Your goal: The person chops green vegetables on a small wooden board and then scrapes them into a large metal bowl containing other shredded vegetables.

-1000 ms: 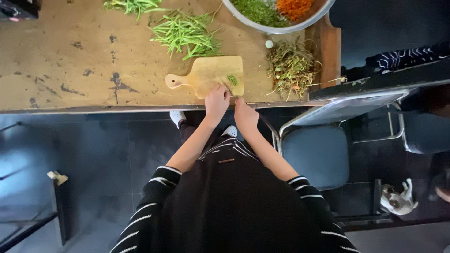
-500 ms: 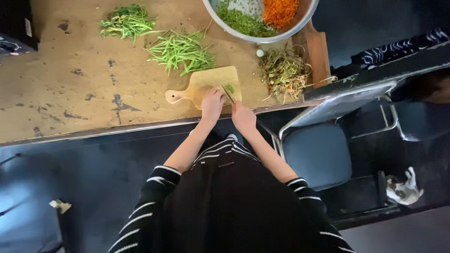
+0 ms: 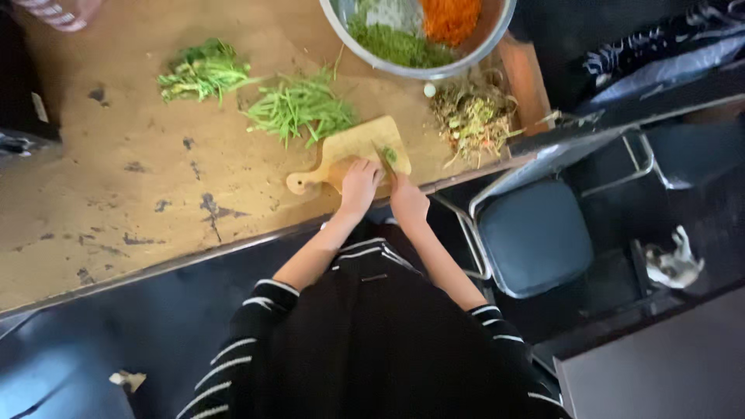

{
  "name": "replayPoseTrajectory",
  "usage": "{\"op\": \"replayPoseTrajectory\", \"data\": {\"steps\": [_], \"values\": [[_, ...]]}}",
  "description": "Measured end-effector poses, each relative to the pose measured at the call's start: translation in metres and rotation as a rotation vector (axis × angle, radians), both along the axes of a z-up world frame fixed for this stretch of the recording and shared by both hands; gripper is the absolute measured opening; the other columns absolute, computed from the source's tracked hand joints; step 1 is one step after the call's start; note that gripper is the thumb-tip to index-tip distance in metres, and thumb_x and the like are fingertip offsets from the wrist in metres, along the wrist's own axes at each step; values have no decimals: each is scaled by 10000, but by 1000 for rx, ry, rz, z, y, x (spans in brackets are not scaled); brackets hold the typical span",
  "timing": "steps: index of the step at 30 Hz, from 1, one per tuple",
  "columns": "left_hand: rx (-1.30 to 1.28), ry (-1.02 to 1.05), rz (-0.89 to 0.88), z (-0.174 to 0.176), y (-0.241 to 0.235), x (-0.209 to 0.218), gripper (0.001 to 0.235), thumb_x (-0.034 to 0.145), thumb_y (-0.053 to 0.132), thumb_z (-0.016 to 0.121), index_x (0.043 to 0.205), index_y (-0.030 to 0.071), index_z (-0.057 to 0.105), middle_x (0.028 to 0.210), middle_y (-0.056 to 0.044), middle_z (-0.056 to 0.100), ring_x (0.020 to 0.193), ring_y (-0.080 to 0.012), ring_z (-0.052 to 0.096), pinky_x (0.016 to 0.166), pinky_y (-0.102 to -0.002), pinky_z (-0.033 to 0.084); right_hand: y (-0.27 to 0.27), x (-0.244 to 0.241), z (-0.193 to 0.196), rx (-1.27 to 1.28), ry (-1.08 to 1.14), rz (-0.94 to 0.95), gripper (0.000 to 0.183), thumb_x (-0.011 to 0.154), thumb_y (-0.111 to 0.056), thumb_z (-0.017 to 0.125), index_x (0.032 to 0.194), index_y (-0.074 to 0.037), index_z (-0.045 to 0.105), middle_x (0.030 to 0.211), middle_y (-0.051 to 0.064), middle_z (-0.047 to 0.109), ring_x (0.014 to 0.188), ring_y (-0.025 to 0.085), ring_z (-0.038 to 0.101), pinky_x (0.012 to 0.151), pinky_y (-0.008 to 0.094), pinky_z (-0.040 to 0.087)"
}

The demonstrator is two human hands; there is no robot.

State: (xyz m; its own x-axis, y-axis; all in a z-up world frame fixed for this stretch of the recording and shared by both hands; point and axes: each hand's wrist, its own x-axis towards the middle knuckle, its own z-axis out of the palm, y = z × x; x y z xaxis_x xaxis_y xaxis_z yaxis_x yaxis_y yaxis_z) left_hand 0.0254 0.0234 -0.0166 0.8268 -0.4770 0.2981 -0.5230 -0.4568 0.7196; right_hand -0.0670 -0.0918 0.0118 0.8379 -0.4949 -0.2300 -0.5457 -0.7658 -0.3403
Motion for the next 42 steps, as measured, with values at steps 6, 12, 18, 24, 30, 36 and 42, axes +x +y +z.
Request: {"op": "replayPoseTrajectory", "data": {"steps": [6,12,18,24,30,36,42], "values": [[4,34,-31,-5,2,1,98,845,122,699,879,57,635,884,-132,615,908,-355,616,804,-469,506,18,-6,12,-38,149,-30,314,1098,-388,409,1103,-116,565,825,234,725,800,477,705,719,609,532],[70,-15,-58,-13,3,-2,90,868,106,685,892,51,618,923,-142,619,935,-359,612,834,-459,514,15,12,-2,-91,-8,-49,275,1058,-316,397,1157,-127,570,812,233,724,765,476,710,677,606,544],[41,-42,-82,-10,12,1,104,842,83,667,934,44,635,943,-151,630,946,-375,609,835,-464,519,22,-6,-2,-83,49,-55,296,1099,-393,438,1128,-127,565,791,239,722,755,472,710,686,593,554],[110,-2,-49,-19,3,5,91,866,94,671,930,45,629,942,-168,630,941,-385,619,827,-485,518,30,-5,-8,-67,88,-66,277,995,-267,451,1232,-151,533,797,232,730,732,466,722,647,610,551],[55,-22,-40,-4,11,-4,93,876,89,665,948,49,621,963,-157,624,943,-384,613,817,-478,519,14,6,11,-65,-4,-21,259,1018,-271,430,1230,-196,559,790,226,734,752,469,716,684,616,544],[-30,-91,-9,6,16,-10,147,852,62,652,996,48,628,982,-158,606,939,-389,592,822,-474,513,-5,6,19,-90,-58,17,259,1058,-363,460,1116,-147,592,772,233,716,751,462,708,681,604,546],[-25,52,62,13,8,-3,74,833,55,653,905,66,639,907,-138,617,893,-371,614,776,-472,515,-15,-13,3,-59,-164,48,332,1047,-428,477,1009,-132,624,780,206,718,746,447,705,657,584,541]]}}
